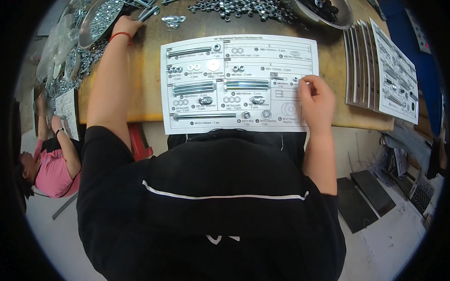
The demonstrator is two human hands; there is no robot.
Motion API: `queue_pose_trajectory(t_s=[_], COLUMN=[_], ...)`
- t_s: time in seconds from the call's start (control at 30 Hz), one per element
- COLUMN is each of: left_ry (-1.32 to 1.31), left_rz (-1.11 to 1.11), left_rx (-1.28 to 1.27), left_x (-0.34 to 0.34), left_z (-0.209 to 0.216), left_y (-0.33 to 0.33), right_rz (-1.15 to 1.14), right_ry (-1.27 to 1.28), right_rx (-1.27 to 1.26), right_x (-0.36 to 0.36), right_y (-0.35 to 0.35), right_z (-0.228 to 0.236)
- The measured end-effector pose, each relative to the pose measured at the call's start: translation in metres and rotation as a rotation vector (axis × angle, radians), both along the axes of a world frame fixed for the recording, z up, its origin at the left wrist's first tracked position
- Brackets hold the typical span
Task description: The person sorts small metal fasteners such as bolts, nuts, and washers from piles on a table and places them into designated slots on a printed hardware kit sheet. They repeatedly pick items from the table and arrange them on the sheet, then stack completed sheets to the side.
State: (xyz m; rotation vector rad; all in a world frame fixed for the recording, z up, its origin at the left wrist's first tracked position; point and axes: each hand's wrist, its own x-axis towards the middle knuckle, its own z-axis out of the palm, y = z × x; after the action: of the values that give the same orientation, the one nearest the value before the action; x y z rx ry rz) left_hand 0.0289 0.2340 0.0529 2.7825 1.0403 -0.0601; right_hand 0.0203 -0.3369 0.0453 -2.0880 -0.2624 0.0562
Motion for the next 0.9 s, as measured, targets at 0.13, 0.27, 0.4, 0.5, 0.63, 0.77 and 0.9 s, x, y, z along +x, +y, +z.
queue_pose_trajectory(t_s=[0.13, 0.27, 0.4, 0.5, 0.63, 0.77, 0.9], left_ry=[-0.326, -1.039, -1.146, -1.168, -0.947, -0.830, -0.808], left_rz=[0.159, 0.180, -0.076, -0.328, -0.900, -0.946, -0.866], left_rx=[-0.170, -0.529, -0.649, -0.731, -0.300, -0.428, -0.420], left_x=[-0.049, -0.095, -0.107, -0.114, -0.118, -0.128, -0.132], left_z=[-0.002, 0.009, 0.069, 0.080, 0.072, 0.056, 0.048], left_y=[0.009, 0.000, -0.138, -0.239, -0.332, -0.359, -0.350], right_rz=[-0.006, 0.024, 0.166, 0.369, 0.394, 0.356, 0.239], right_ry=[-0.036, -0.045, -0.130, -0.063, 0.481, 0.372, -0.096], right_rx=[0.001, 0.055, 0.138, 0.321, 0.792, 0.556, 0.086], right_x=[-0.003, -0.001, -0.014, -0.033, -0.048, -0.045, -0.027], right_y=[0.002, 0.011, 0.035, 0.074, 0.078, 0.034, -0.011], right_z=[0.007, 0.009, 0.026, 0.058, 0.075, 0.069, 0.054])
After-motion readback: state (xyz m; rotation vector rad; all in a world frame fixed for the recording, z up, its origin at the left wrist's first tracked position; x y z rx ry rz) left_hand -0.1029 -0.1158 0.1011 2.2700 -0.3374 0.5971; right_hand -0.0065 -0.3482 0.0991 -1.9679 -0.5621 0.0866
